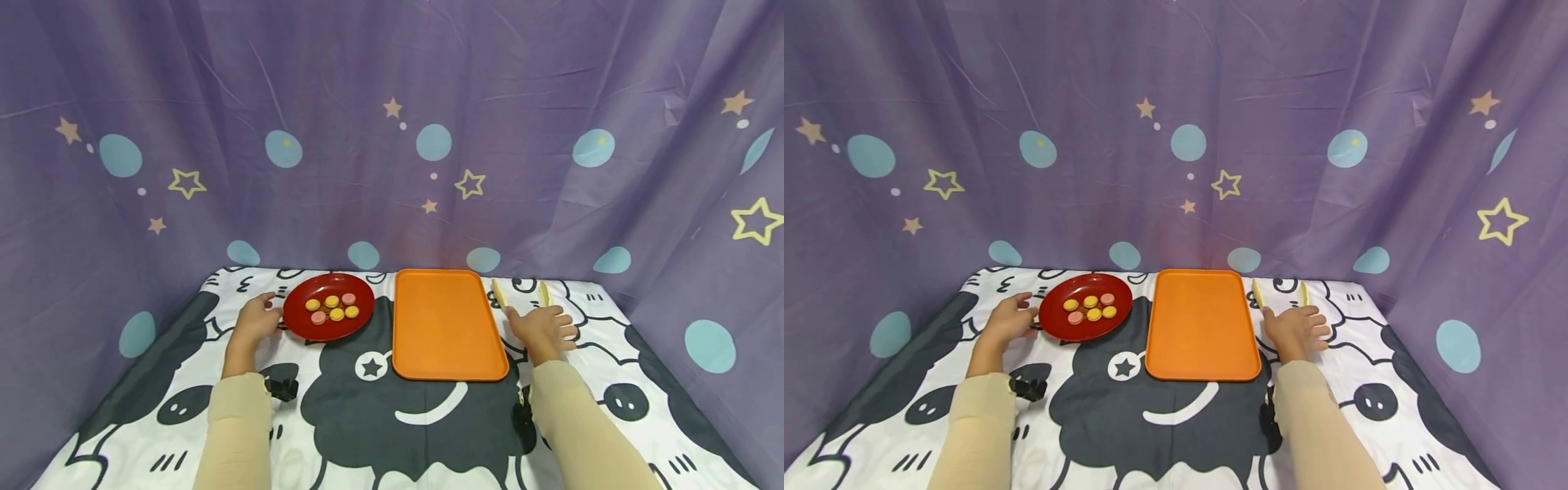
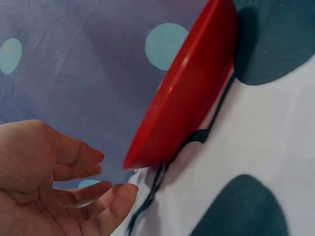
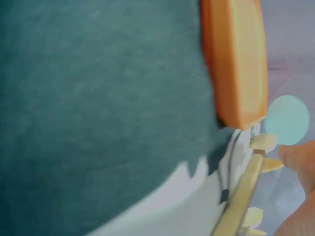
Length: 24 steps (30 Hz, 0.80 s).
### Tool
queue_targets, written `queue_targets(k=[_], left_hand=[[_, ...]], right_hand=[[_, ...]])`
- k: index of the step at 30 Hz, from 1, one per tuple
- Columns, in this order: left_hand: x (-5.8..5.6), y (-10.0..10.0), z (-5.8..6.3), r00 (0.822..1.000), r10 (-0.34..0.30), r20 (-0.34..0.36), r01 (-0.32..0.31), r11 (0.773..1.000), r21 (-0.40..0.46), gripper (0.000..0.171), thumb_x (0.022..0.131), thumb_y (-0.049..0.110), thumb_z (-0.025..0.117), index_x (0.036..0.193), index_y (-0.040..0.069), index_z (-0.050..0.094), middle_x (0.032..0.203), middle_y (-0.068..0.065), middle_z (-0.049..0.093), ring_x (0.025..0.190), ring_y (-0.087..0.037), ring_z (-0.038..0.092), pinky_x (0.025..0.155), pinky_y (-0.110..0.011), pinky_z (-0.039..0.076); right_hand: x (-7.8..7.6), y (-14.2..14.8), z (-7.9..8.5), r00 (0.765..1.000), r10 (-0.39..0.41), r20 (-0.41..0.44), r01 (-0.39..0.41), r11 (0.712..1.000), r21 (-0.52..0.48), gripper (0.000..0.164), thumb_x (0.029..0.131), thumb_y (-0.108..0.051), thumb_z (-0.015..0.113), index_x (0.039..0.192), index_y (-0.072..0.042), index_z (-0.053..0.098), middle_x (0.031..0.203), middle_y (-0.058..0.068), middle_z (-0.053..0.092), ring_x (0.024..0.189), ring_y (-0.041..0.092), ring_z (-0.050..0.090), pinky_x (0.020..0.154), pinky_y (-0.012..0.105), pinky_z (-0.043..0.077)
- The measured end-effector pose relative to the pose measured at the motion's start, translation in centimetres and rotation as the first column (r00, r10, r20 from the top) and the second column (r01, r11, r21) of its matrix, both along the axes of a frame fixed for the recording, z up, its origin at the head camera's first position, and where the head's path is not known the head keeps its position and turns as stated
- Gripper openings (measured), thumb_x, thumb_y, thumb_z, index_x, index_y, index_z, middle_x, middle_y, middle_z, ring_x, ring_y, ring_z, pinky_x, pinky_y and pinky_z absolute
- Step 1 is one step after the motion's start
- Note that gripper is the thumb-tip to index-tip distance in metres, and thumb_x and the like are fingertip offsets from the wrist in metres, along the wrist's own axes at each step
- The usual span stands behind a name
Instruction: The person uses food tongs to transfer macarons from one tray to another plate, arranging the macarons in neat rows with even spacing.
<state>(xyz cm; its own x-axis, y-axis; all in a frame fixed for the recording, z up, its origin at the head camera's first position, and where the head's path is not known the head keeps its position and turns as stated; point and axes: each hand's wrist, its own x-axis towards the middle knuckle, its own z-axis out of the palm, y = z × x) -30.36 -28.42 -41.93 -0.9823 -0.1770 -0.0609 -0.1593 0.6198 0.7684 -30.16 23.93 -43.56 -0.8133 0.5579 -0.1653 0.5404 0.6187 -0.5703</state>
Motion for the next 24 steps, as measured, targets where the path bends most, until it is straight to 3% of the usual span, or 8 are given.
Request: queue_targets(k=[5, 12, 18, 21, 24], left_hand=[[0.5, 0.0, 1.3, 0.999, -0.026, -0.021, 0.025, 0.998, -0.064, 0.059, 0.101, 0.014, 0.047, 0.155, -0.007, 0.034, 0.146, -0.036, 0.043, 0.079, -0.028, 0.074, 0.079, -0.038, 0.060], [1.1, 0.6, 2.9, 0.992, -0.101, -0.081, 0.088, 0.984, -0.158, 0.056, 0.101, 0.015, 0.047, 0.151, -0.010, 0.039, 0.138, -0.035, 0.052, 0.085, -0.034, 0.071, 0.077, -0.041, 0.058], [1.9, 2.7, 3.7, 0.971, -0.203, -0.125, 0.153, 0.934, -0.323, 0.052, 0.099, 0.010, 0.048, 0.144, -0.015, 0.045, 0.132, -0.038, 0.056, 0.122, -0.050, 0.055, 0.103, -0.061, 0.046], [2.5, 4.6, 3.9, 0.968, -0.224, -0.115, 0.166, 0.911, -0.377, 0.051, 0.099, 0.009, 0.048, 0.143, -0.014, 0.047, 0.136, -0.037, 0.054, 0.128, -0.051, 0.050, 0.109, -0.063, 0.041], [3.5, 7.1, 4.0, 0.968, -0.223, -0.111, 0.148, 0.875, -0.461, 0.048, 0.098, 0.012, 0.052, 0.141, -0.010, 0.053, 0.136, -0.034, 0.055, 0.126, -0.054, 0.049, 0.106, -0.068, 0.040]], right_hand=[[0.0, -0.3, 1.2, 0.995, 0.013, -0.095, -0.013, 1.000, -0.004, 0.107, 0.095, -0.055, 0.056, 0.153, 0.016, 0.002, 0.148, 0.047, 0.010, 0.135, 0.063, 0.010, 0.104, 0.077, 0.016], [0.9, -1.1, 2.8, 0.979, 0.067, -0.191, -0.068, 0.998, 0.003, 0.099, 0.097, -0.053, 0.055, 0.154, 0.014, 0.010, 0.149, 0.045, 0.013, 0.134, 0.062, 0.011, 0.100, 0.076, 0.018], [2.7, -2.3, 3.6, 0.943, 0.192, -0.270, -0.182, 0.981, 0.062, 0.098, 0.098, -0.052, 0.057, 0.155, 0.014, 0.013, 0.149, 0.044, 0.022, 0.131, 0.061, 0.021, 0.097, 0.074, 0.022], [3.6, -2.8, 4.0, 0.918, 0.283, -0.279, -0.255, 0.958, 0.133, 0.096, 0.099, -0.052, 0.057, 0.156, 0.013, 0.015, 0.150, 0.043, 0.026, 0.132, 0.061, 0.025, 0.098, 0.074, 0.024], [4.1, -3.5, 4.2, 0.886, 0.373, -0.275, -0.331, 0.925, 0.188, 0.095, 0.100, -0.052, 0.057, 0.156, 0.013, 0.017, 0.153, 0.041, 0.026, 0.136, 0.060, 0.024, 0.101, 0.077, 0.022]])
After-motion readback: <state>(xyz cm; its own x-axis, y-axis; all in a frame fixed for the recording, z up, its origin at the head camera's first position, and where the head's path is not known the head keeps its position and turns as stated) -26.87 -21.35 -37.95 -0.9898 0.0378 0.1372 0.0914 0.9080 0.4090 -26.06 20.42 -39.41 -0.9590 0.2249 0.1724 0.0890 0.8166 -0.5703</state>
